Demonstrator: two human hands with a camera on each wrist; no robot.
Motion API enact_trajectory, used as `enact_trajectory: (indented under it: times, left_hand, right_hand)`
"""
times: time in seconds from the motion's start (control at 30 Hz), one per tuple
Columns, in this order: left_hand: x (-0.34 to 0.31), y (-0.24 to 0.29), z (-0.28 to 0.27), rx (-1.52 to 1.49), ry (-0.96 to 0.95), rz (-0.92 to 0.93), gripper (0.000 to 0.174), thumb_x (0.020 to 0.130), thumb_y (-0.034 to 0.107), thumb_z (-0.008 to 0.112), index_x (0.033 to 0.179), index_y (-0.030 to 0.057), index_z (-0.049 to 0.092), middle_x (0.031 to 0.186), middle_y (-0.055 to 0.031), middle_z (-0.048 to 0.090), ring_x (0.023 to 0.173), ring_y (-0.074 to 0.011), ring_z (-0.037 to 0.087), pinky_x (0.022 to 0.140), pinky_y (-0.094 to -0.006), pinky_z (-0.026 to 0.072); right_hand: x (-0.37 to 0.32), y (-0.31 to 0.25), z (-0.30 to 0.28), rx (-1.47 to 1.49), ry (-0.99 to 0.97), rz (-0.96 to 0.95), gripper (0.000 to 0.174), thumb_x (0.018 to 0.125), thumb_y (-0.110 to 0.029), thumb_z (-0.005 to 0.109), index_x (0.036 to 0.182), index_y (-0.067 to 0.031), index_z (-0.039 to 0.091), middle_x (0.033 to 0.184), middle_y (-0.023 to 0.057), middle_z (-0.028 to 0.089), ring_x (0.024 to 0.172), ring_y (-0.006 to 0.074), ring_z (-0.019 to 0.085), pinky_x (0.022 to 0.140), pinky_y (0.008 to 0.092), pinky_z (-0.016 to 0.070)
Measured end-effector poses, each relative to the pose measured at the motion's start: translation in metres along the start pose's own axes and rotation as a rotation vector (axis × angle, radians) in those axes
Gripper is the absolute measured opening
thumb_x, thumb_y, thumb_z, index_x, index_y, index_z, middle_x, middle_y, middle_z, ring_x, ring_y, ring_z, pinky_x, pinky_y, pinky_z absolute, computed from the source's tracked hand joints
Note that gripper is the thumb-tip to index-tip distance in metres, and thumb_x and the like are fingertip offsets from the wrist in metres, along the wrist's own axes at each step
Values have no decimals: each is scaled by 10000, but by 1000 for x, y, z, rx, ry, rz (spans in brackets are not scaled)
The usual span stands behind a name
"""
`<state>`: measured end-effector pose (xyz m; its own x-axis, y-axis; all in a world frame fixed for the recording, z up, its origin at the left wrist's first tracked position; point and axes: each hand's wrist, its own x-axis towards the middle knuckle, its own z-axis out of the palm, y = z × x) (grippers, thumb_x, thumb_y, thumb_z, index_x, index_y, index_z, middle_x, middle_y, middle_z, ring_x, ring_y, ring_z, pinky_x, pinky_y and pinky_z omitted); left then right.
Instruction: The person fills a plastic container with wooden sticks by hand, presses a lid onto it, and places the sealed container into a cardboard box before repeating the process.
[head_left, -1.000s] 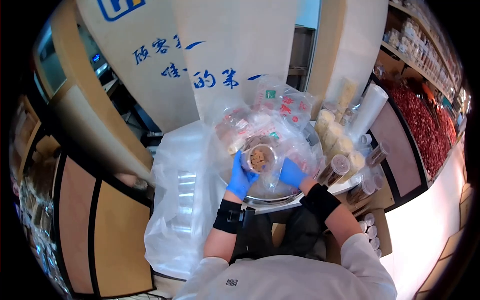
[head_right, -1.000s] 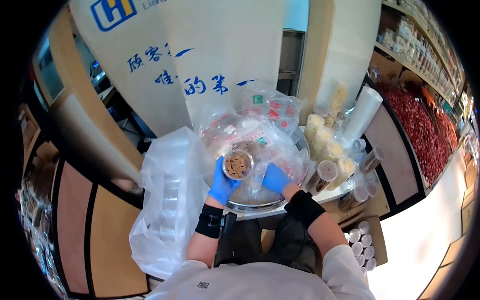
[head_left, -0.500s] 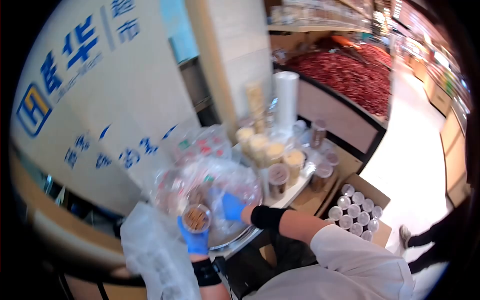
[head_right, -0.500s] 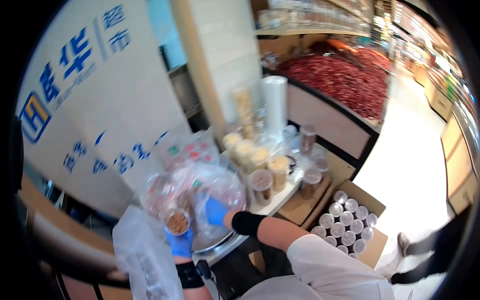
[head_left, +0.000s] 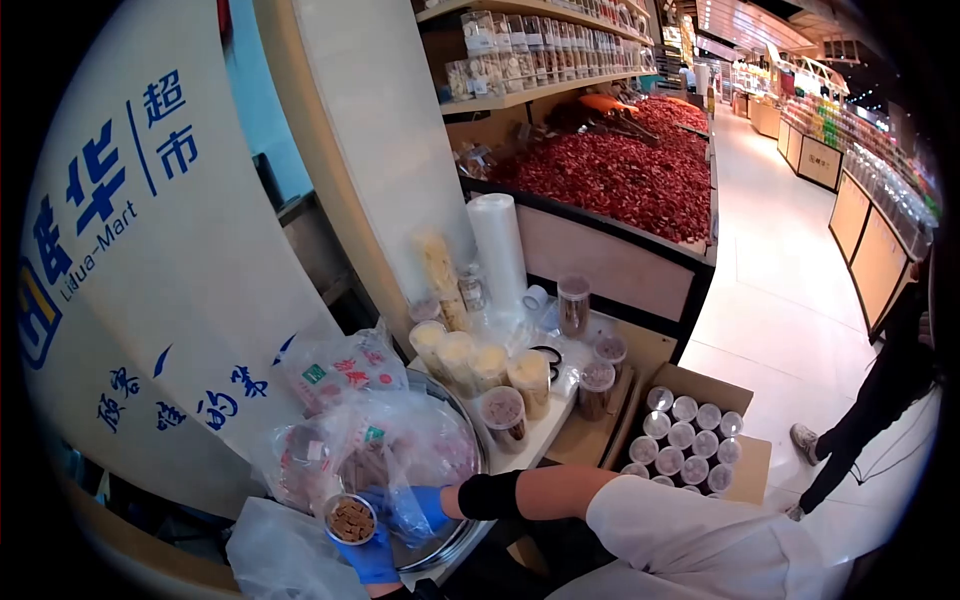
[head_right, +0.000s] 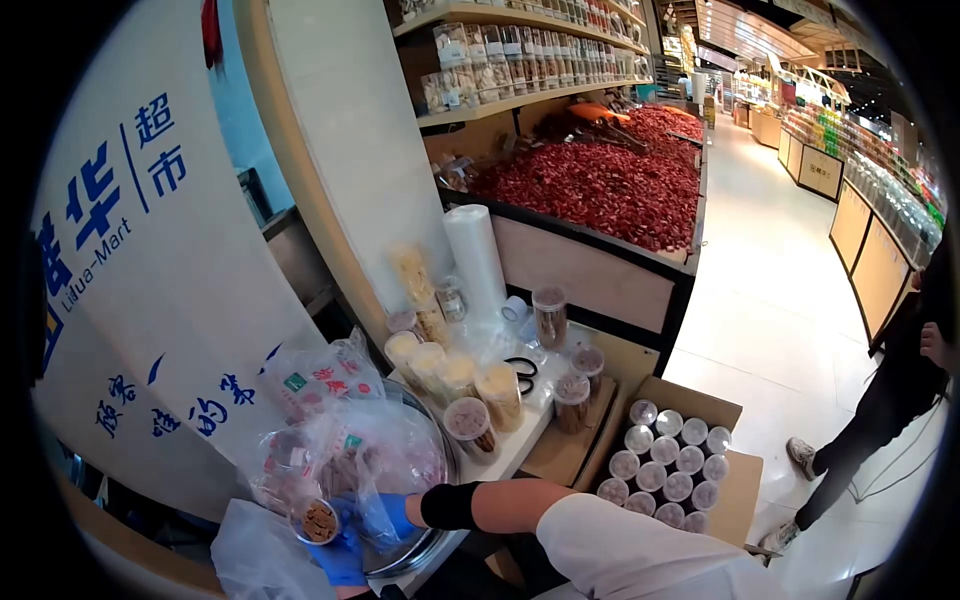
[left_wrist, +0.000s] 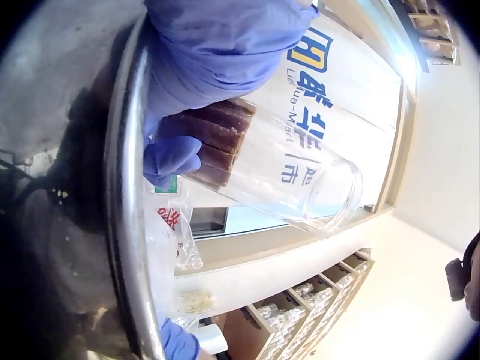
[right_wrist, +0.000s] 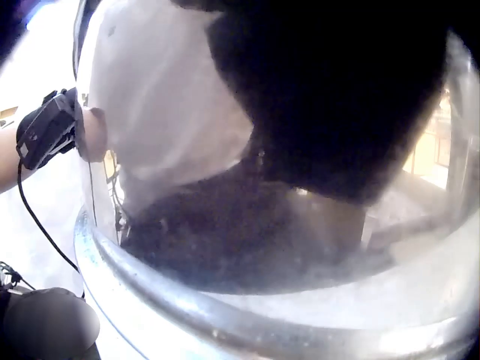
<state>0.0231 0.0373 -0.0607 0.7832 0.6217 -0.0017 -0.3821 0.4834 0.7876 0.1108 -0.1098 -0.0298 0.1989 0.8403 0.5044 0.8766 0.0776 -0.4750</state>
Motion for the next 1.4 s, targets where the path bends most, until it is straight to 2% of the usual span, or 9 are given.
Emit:
enact_trajectory:
  times: [0.33, 0.43, 0.63, 0.7, 0.97, 1.07, 1.2, 1.27, 1.4]
  left_hand:
    - [21, -14, -55, 276, -253, 42, 820, 739, 5, 648, 1416, 108, 197, 1377, -114, 382, 1207, -260, 472, 1000, -372, 438]
    - [20, -3, -44, 33, -229, -99, 799, 745, -18, 617, 1416, 110, 204, 1384, -114, 375, 1212, -257, 468, 995, -376, 441]
    - [17, 2, -28, -235, -294, -201, 505, 918, 256, 482, 1379, 119, 329, 1317, -113, 464, 1121, -263, 536, 891, -364, 515]
    - [8, 2, 8, -64, 180, -21, 564, 899, 570, 390, 1212, 116, 506, 937, -61, 626, 626, -167, 584, 422, -227, 439]
    - [-18, 34, 39, -231, 82, -347, 525, 885, 594, 397, 1170, 171, 518, 876, -44, 620, 529, -179, 544, 344, -259, 392]
    - [-15, 31, 20, -159, -135, -290, 645, 893, 595, 382, 1328, 121, 436, 1245, -82, 541, 1076, -259, 561, 814, -371, 510]
    - [-13, 32, 16, -205, -223, -362, 646, 894, 588, 384, 1339, 122, 425, 1281, -81, 516, 1129, -258, 530, 892, -401, 476]
    - [-19, 33, 36, -235, 29, -338, 504, 890, 572, 404, 1185, 176, 509, 904, -61, 626, 532, -188, 548, 335, -259, 384]
    - [-38, 48, 72, -289, 218, -289, 513, 890, 573, 405, 1184, 166, 508, 907, -71, 626, 546, -191, 561, 337, -261, 398]
  right_hand:
    - [8, -4, -4, -282, -473, 83, 502, 806, -240, 541, 1226, 31, 495, 1282, 232, 463, 1142, 392, 477, 992, 437, 391]
    - [4, -5, 2, 197, 84, 47, 432, 787, -232, 570, 1144, 12, 562, 1191, 235, 529, 1088, 378, 518, 967, 431, 408]
    - [0, -1, -14, -63, -179, 36, 427, 779, -240, 576, 1127, 7, 567, 1169, 228, 538, 1079, 376, 521, 955, 428, 415]
    - [-1, -1, -16, -82, -197, 44, 425, 777, -242, 578, 1122, 5, 569, 1162, 225, 541, 1076, 376, 522, 951, 427, 418]
    - [0, -6, -12, -97, -229, 14, 418, 766, -252, 586, 1100, -1, 577, 1133, 216, 553, 1065, 374, 526, 934, 423, 428]
    - [4, -8, -11, -97, -230, 10, 415, 762, -256, 589, 1091, -3, 579, 1122, 212, 557, 1060, 373, 527, 928, 422, 432]
    - [6, -6, -10, -91, -219, 1, 412, 757, -261, 593, 1080, -6, 583, 1107, 208, 563, 1055, 372, 529, 920, 420, 437]
    - [6, -7, -9, -85, -210, -2, 410, 755, -264, 595, 1075, -8, 585, 1100, 205, 566, 1052, 371, 530, 916, 419, 439]
    - [4, -5, -11, -105, -234, -16, 407, 749, -269, 599, 1064, -11, 589, 1085, 201, 572, 1046, 370, 531, 908, 417, 444]
